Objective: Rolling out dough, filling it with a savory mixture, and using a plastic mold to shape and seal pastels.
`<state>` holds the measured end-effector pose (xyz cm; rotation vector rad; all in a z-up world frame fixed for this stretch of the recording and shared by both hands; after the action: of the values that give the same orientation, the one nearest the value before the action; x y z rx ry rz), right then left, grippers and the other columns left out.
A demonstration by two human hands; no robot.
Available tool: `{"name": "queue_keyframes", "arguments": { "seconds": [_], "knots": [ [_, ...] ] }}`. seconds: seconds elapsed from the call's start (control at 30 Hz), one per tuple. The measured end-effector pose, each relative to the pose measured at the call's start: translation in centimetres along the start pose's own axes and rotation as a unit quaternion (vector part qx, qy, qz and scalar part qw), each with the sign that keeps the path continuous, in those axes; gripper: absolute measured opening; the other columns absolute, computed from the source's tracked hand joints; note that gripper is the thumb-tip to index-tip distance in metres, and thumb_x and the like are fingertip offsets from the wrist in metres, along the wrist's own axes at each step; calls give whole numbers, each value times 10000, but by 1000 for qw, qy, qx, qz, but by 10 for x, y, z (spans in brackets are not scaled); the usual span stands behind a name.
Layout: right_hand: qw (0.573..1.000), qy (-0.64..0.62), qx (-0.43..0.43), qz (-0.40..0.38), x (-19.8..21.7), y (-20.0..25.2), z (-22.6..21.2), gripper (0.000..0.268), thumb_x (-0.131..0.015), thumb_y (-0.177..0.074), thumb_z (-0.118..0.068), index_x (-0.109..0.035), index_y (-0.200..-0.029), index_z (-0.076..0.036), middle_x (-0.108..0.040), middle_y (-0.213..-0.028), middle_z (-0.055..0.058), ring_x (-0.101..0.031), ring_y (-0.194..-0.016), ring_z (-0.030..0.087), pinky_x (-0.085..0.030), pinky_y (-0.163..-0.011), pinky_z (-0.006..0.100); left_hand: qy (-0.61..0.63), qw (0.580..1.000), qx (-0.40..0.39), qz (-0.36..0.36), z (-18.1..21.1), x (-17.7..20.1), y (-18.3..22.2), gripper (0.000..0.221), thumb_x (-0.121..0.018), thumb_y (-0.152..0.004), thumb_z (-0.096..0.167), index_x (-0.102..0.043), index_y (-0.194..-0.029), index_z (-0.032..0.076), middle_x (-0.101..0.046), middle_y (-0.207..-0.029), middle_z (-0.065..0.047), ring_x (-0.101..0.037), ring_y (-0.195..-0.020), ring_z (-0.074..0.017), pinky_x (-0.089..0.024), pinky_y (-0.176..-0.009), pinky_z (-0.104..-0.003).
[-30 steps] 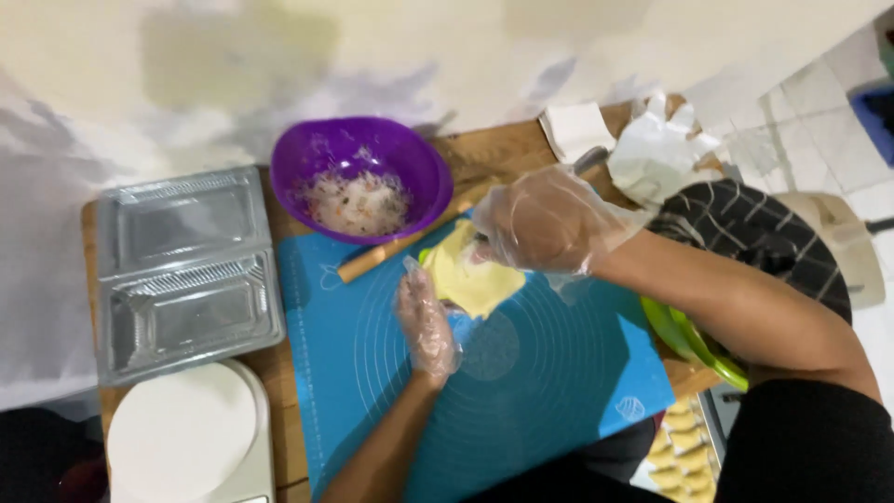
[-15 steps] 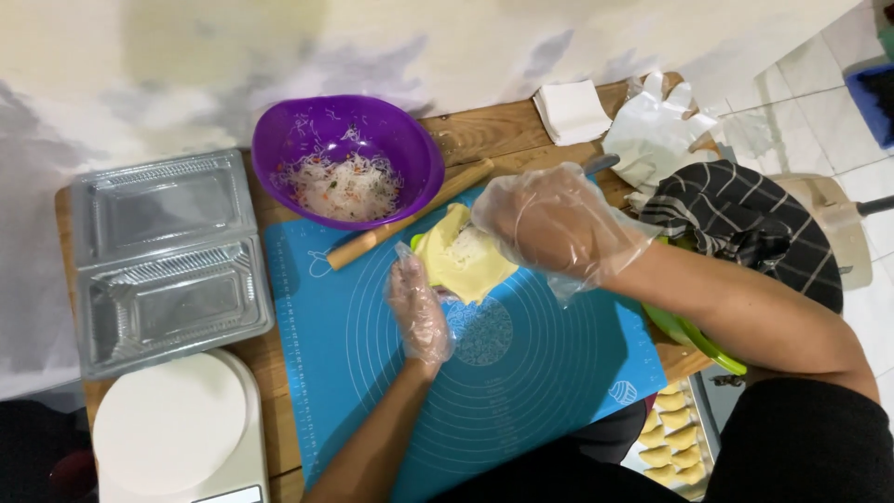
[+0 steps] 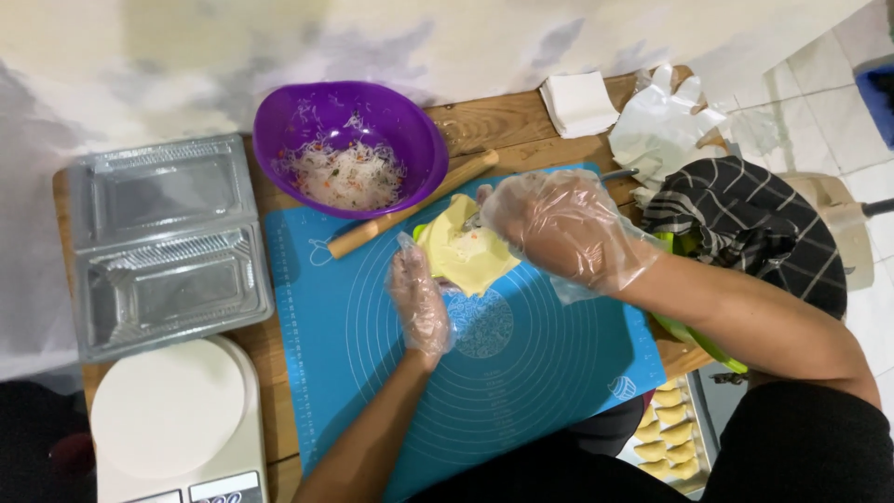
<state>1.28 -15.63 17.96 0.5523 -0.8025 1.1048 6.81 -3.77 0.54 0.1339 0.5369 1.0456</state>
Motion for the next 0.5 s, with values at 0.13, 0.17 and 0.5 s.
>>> {"name": "queue_keyframes", "arguments": {
  "seconds": [0.13,0.17,0.5],
  "knots": [
    [994,-80,-13,-71,-3,-2,2,334,-546,-1014,-496,-746,-944,-238,-728,-841,27,-745,-879,293,-602,-744,438,-5,1000,-2,7,-1,2,1,474,-556,-1006,470,-595,-1019,-3,-599,-858,-128,-624,-716,-170,-602,-532,-270],
    [994,-81,-14,-68,0,-4,4,334,-546,-1014,-496,-746,-944,-238,-728,-841,27,-745,-879,293,-602,-744,438,-6,1000,-5,7,8,0,4,474,-556,-1006,470,-595,-1019,-3,-599,-858,-128,-624,-716,-170,-602,-532,-270],
    [942,-272,-40,-192,-17,-16,17,267,-615,-948,-499,-760,-962,-275,-741,-858,26,-741,-900,324,-597,-740,481,4,1000,10,14,18,-7,11,541,-574,-992,485,-573,-1132,-38,-592,-974,-181,-634,-798,-207,-635,-593,-304]
  ]
}}
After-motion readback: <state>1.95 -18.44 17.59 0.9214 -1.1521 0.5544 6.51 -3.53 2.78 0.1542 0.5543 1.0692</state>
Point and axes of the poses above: each hand's wrist, its own y-axis away from the middle knuckle, its own x-axis out of the back of the hand, z = x × y, the point moved 8 cm from there along -y, towards the middle knuckle
